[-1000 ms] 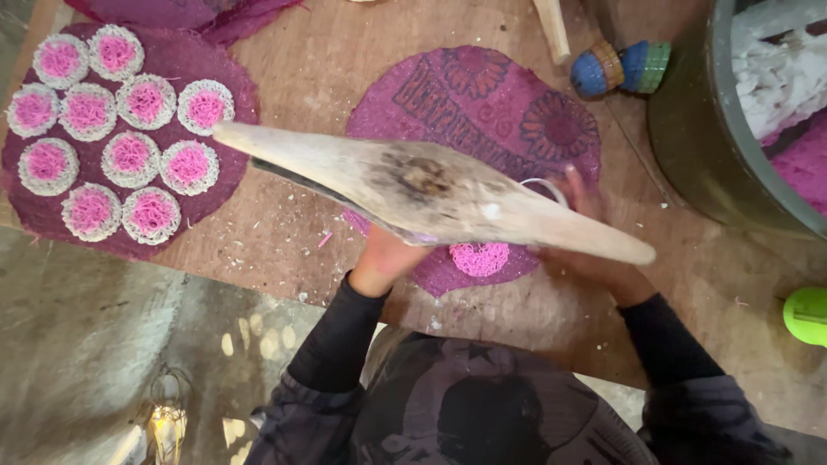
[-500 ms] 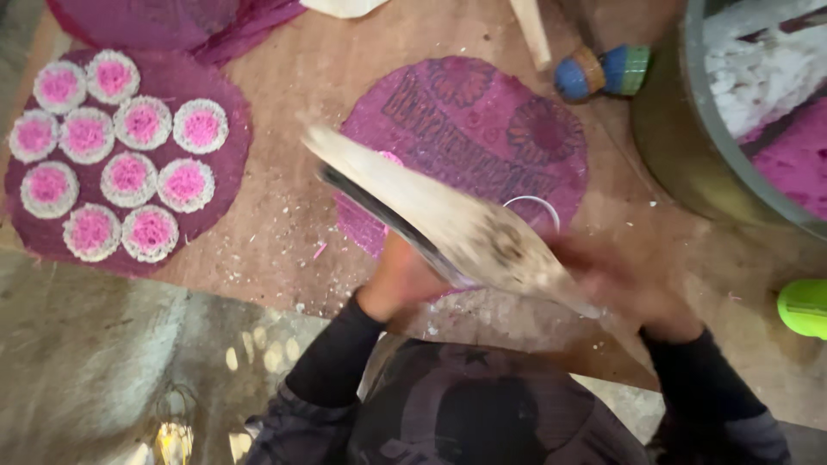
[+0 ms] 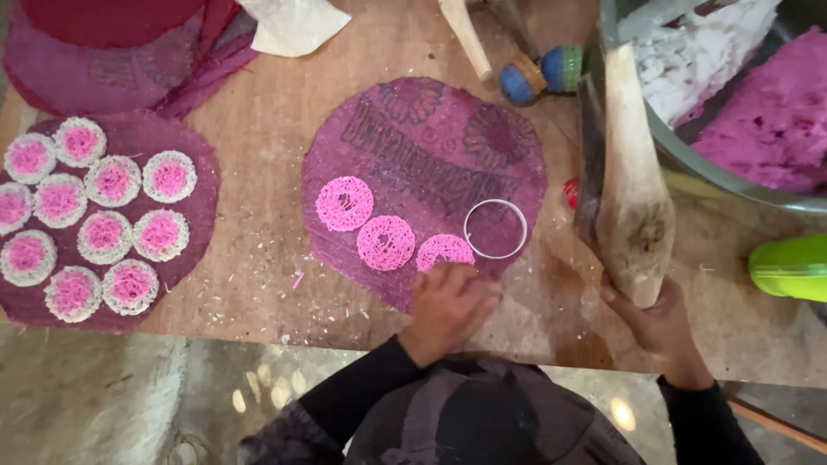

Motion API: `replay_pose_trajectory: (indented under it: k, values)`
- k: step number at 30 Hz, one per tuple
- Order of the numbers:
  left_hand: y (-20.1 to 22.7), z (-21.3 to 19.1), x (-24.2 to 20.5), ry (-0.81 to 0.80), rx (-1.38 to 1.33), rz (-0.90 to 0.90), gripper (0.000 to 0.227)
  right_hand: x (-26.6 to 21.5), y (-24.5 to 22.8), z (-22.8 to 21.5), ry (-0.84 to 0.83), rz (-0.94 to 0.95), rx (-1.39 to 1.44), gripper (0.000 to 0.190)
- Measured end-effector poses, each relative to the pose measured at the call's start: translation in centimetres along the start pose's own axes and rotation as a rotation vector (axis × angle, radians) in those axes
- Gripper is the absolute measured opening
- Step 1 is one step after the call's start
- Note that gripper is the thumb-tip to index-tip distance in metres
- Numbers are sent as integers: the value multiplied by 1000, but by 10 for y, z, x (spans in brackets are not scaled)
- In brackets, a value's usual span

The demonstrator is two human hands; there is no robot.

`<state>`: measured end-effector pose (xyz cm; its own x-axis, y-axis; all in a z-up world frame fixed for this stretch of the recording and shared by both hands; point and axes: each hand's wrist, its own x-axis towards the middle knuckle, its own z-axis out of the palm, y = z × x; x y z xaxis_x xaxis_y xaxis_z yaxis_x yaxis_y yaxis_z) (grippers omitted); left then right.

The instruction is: The person applies white and pink paste onto purple dough circles using a wooden tool and a plastic cylinder, then arranges the circles on a larger purple dough sheet.

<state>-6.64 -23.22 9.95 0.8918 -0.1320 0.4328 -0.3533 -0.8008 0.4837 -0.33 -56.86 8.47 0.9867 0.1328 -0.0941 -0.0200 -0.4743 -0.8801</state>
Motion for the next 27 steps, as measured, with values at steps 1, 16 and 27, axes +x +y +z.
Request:
replay_pose_trajectory:
  k: [1, 16, 27]
  values:
    - [-7, -5, -3, 41, -21, -39, 30, 1, -1, -2, 29, -36, -30, 47]
    - [-93, -54, -103, 180, 229, -870, 68, -55, 76, -48, 383, -2, -1102, 77]
    - [-135, -44, -71, 220, 315, -969, 65, 25, -62, -5, 219, -630, -837, 61]
